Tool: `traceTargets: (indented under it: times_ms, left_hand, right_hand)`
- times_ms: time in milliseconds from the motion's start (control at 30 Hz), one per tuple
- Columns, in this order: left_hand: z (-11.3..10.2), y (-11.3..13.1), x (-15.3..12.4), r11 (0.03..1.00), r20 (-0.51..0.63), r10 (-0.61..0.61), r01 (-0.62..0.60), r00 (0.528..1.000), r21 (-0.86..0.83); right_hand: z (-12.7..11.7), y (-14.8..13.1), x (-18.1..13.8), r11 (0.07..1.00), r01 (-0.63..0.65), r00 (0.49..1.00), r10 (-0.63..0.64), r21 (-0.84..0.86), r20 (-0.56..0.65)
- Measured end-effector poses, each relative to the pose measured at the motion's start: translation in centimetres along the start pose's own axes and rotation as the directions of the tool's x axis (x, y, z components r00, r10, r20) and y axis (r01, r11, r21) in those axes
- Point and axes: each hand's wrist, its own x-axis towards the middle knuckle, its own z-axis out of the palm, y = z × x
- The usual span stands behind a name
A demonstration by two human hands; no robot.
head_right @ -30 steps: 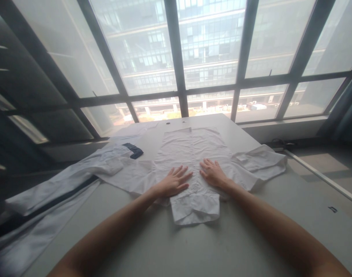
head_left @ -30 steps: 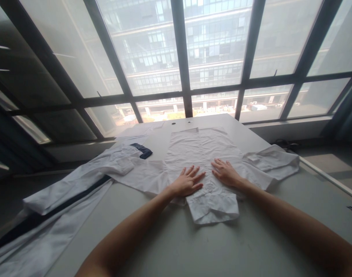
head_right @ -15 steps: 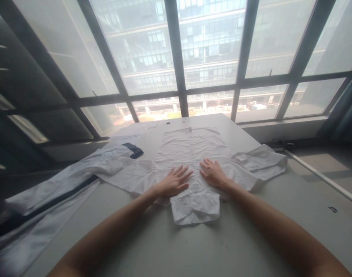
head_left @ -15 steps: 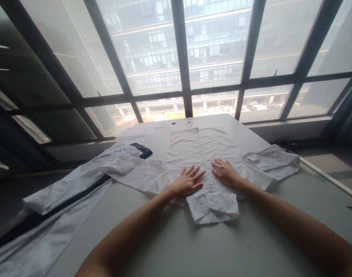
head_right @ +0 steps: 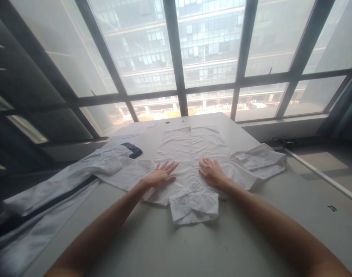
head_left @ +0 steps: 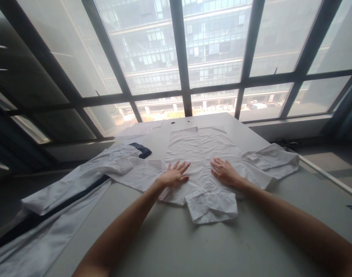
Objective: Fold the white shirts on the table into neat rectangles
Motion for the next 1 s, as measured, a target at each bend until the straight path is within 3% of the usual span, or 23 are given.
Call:
traceTargets:
  times_ms: [133, 233, 400, 633, 733, 833, 933, 1000]
  left_hand:
    - [0.5, -0.7, 0.7, 0.994, -0.201, -0.113, 0.11, 0.973, -0.029]
    - [1.4, 1.1, 1.2, 0.998, -0.346, -0.042, 0.023, 0.937, -0.059]
    - [2.5, 4.5, 1.0, 0.984, -0.205, 0.173, -0.18, 0.963, -0.015]
    - [2.7, 4.6, 0.7, 0.981, -0.218, 0.195, -0.193, 0.956, 0.033]
    - [3.0, 4.6, 1.1, 0.991, -0.281, 0.129, -0.133, 0.951, 0.005]
    - [3.3, 4.3, 1.5, 1.0, -0.354, -0.017, 0.011, 0.935, -0.018]
    - [3.3, 3.7, 1.8, 0.98, -0.343, -0.196, 0.191, 0.919, -0.049]
    - [3.2, 3.3, 1.8, 0.967, -0.297, -0.252, 0.245, 0.921, -0.061]
  right_hand:
    - [-0.1, -0.2, -0.1, 1.0, -0.005, 1.0, 0.005, 0.0, -0.002]
    - [-0.2, -0.2, -0.1, 1.0, -0.009, 1.0, 0.009, -0.004, 0.001]
    - [-0.2, -0.2, -0.2, 1.0, -0.009, 1.0, 0.009, -0.007, -0.001]
    - [-0.2, -0.1, -0.2, 1.0, -0.009, 1.0, 0.009, -0.008, -0.001]
    - [-0.1, -0.1, -0.1, 1.0, -0.01, 1.0, 0.01, -0.008, -0.004]
    - [0.0, 0.0, -0.1, 1.0, -0.013, 1.0, 0.013, -0.011, -0.004]
    - [0.1, 0.1, 0.0, 1.0, -0.007, 1.0, 0.007, -0.012, -0.005]
    - [0.1, 0.1, 0.0, 1.0, -0.005, 1.0, 0.005, -0.009, -0.007]
